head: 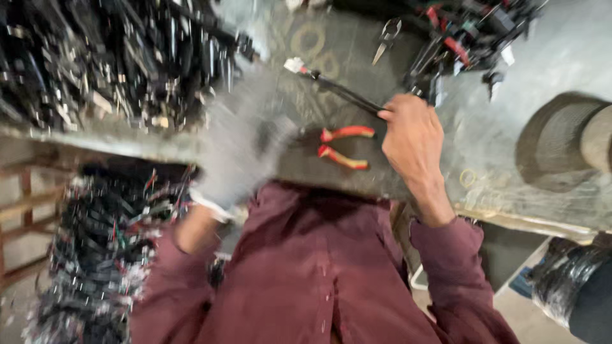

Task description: The person, wearing a glove on one hand, works at a factory bench processing black cable harnesses. They use red-handled pliers to cut and strip the cable, pull insulation off the wire ends, and fit terminal connectors onto the prepared wires, handling one harness at a time.

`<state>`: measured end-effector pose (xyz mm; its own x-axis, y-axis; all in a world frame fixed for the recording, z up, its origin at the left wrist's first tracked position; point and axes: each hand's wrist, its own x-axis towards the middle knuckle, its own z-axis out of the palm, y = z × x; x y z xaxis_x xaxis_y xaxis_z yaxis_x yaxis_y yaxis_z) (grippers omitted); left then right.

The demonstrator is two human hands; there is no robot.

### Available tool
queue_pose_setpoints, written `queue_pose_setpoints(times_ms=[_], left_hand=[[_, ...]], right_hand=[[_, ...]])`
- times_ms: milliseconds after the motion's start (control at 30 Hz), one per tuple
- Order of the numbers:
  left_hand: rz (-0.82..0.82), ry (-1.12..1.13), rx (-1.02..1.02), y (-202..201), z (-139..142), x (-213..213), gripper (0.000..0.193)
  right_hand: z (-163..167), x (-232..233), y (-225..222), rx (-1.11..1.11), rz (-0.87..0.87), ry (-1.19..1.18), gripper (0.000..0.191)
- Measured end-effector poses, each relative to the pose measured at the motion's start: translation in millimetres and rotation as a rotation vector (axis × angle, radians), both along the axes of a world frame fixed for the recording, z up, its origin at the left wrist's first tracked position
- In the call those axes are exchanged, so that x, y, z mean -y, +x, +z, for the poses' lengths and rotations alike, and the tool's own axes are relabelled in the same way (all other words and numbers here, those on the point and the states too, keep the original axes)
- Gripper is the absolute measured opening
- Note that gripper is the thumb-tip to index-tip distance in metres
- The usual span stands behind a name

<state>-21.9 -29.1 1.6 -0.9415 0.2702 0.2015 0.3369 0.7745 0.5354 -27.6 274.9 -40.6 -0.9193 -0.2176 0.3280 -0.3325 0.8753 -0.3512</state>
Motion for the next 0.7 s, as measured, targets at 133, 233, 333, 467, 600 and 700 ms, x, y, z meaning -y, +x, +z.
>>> queue_pose_setpoints(times_ms=[133,233,333,467,600,700], left_hand=[[-0.083,0.282,0.058,12.8,21.3,-58.4,0.060],[-0.268,0.496,-0.010,14.5,26.0,-85.6,0.063],[-0.520,0.637,0.415,28.7,17.5,-97.8,0.043],[-0.365,1.212,0.959,52.5,-0.7,-96.3,0.034],[-0.227,1.252,0.737,59.2,-24.6,-84.8,0.022],[-0.434,1.079,0.684,71.9,-38.4,-71.1,0.015]], right_hand=[[36.8,4.1,23.7,0.122,-0.131,-0.846,0.016],[55.2,14.0,57.2,0.325,0.027,-1.609,0.025],[65.5,20.6,75.7,0.357,0.268,-1.872,0.028],[84.2,39.2,83.1,0.244,0.250,-1.934,0.029],[96.8,71.0,104.4,0.277,0.503,-1.357,0.021],[91.2,69.5,116.5,0.198,0.467,-1.094,0.018]])
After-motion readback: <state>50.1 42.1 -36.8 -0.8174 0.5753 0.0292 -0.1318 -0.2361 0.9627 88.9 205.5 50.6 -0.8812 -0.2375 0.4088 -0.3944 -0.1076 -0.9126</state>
